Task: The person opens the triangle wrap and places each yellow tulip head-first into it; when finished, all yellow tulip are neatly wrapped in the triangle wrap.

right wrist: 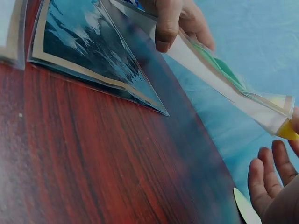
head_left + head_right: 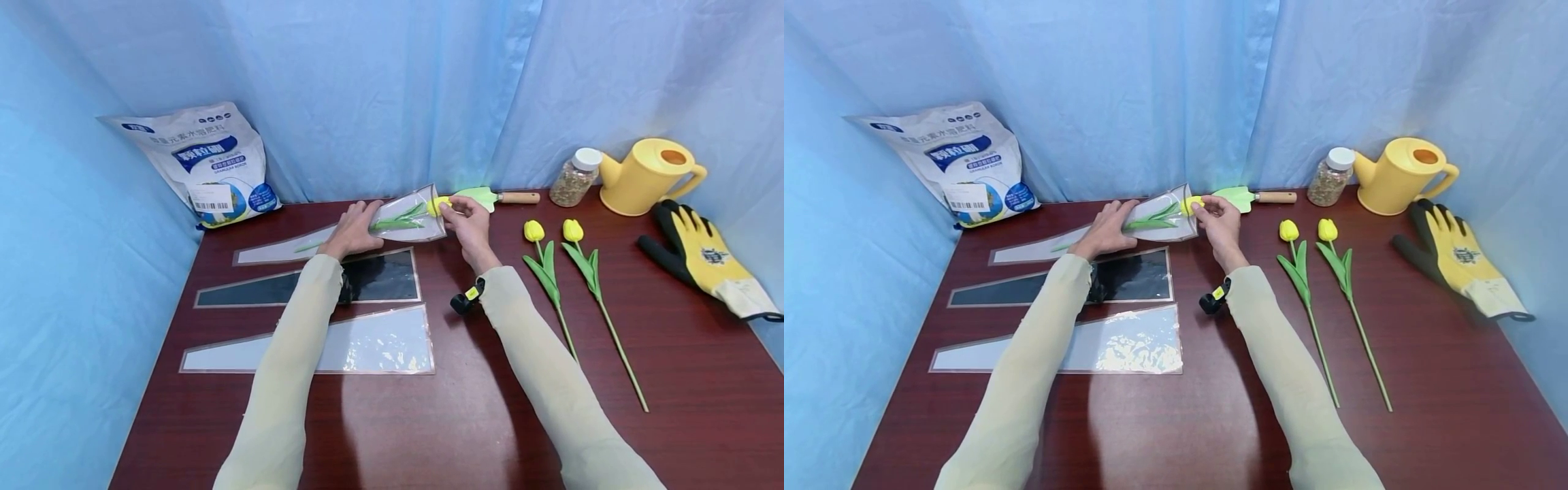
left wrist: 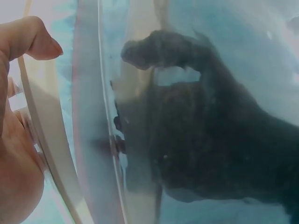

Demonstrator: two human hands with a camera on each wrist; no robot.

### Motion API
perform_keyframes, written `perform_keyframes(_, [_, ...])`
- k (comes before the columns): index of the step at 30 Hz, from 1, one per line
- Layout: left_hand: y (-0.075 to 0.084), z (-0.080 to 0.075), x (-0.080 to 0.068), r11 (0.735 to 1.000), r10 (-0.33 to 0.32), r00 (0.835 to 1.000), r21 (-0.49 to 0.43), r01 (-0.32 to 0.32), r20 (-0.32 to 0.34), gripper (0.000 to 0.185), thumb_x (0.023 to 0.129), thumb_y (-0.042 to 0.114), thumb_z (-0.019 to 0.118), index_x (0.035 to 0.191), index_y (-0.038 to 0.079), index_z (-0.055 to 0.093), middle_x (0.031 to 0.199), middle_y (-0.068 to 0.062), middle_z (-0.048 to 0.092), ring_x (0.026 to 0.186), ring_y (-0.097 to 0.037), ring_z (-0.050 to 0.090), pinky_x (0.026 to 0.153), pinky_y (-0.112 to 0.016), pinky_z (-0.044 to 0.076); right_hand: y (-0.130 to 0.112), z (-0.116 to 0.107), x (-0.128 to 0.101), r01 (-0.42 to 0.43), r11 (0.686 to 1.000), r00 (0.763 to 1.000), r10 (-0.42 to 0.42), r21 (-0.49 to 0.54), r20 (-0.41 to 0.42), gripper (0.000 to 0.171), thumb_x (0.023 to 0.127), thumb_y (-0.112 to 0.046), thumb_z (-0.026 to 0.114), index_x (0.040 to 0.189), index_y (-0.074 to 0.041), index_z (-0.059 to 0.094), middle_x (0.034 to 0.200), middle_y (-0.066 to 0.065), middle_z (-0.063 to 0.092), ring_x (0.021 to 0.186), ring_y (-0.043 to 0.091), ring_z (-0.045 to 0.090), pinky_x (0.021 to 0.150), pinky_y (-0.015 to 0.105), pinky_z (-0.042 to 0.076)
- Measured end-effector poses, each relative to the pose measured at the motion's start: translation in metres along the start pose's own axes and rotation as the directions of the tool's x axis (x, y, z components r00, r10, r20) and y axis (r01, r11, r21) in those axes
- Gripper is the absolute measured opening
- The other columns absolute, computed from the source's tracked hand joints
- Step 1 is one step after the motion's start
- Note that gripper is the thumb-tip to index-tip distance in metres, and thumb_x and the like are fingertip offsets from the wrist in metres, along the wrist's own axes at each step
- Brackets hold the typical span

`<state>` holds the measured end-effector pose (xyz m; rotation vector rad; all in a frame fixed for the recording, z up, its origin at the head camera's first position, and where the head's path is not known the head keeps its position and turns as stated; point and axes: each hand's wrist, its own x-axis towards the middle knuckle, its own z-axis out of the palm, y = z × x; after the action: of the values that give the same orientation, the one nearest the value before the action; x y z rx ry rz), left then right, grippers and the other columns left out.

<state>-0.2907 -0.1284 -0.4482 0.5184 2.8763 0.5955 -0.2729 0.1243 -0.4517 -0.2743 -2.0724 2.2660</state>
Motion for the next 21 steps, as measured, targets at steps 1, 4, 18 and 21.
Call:
perform_keyframes(1, [0.0, -0.0003, 0.0001, 1.0, 0.003, 1.0, 0.002, -0.003, -0.002, 0.086, 0.081, 0.028, 0.07, 0.156, 0.018, 0.03, 0.137, -0.015, 0.046, 0.116, -0.029, 0.04, 0.103, -0.045, 0.037, 0.0001, 0.0, -0.0002, -0.005, 1.0, 1.0, 0.005, -0.013, 0.005, 0.029, 0.094, -0.016, 0.069, 0.12, -0.003, 0.066, 0.093, -0.008, 0.062, 0.078, 0.003, 0.064, 0.071, 0.018, 0.055])
perform_keyframes(4, [0.0007, -0.0018, -0.0005, 1.0, 0.008, 1.0, 0.004, -0.008, -0.007, 0.085, 0.082, 0.027, 0.07, 0.156, 0.018, 0.03, 0.137, -0.015, 0.046, 0.117, -0.029, 0.04, 0.104, -0.046, 0.037, 0.001, -0.0001, -0.0003, -0.025, 0.999, 0.999, 0.026, -0.041, 0.021, 0.035, 0.098, -0.021, 0.064, 0.127, -0.001, 0.065, 0.094, -0.01, 0.062, 0.078, 0.002, 0.064, 0.071, 0.017, 0.054])
perform_keyframes(18, [0.0017, -0.0035, -0.0024, 1.0, 0.013, 1.0, -0.003, -0.013, -0.003, 0.084, 0.083, 0.028, 0.07, 0.157, 0.02, 0.03, 0.134, -0.014, 0.046, 0.114, -0.028, 0.039, 0.103, -0.045, 0.037, -0.0007, 0.0058, -0.0025, -0.042, 0.986, 0.999, 0.043, -0.164, 0.003, 0.034, 0.099, -0.026, 0.062, 0.126, -0.006, 0.067, 0.097, -0.011, 0.059, 0.085, 0.004, 0.058, 0.066, 0.014, 0.05])
perform_keyframes(21, [0.0015, -0.0041, -0.0029, 1.0, 0.004, 1.0, -0.015, -0.004, -0.003, 0.084, 0.084, 0.029, 0.07, 0.157, 0.02, 0.029, 0.136, -0.014, 0.045, 0.116, -0.028, 0.039, 0.104, -0.046, 0.037, -0.0038, 0.0057, -0.0041, -0.019, 0.982, 1.0, 0.015, -0.19, -0.026, 0.032, 0.097, -0.034, 0.064, 0.119, -0.011, 0.069, 0.102, -0.008, 0.061, 0.094, 0.007, 0.061, 0.073, 0.018, 0.052])
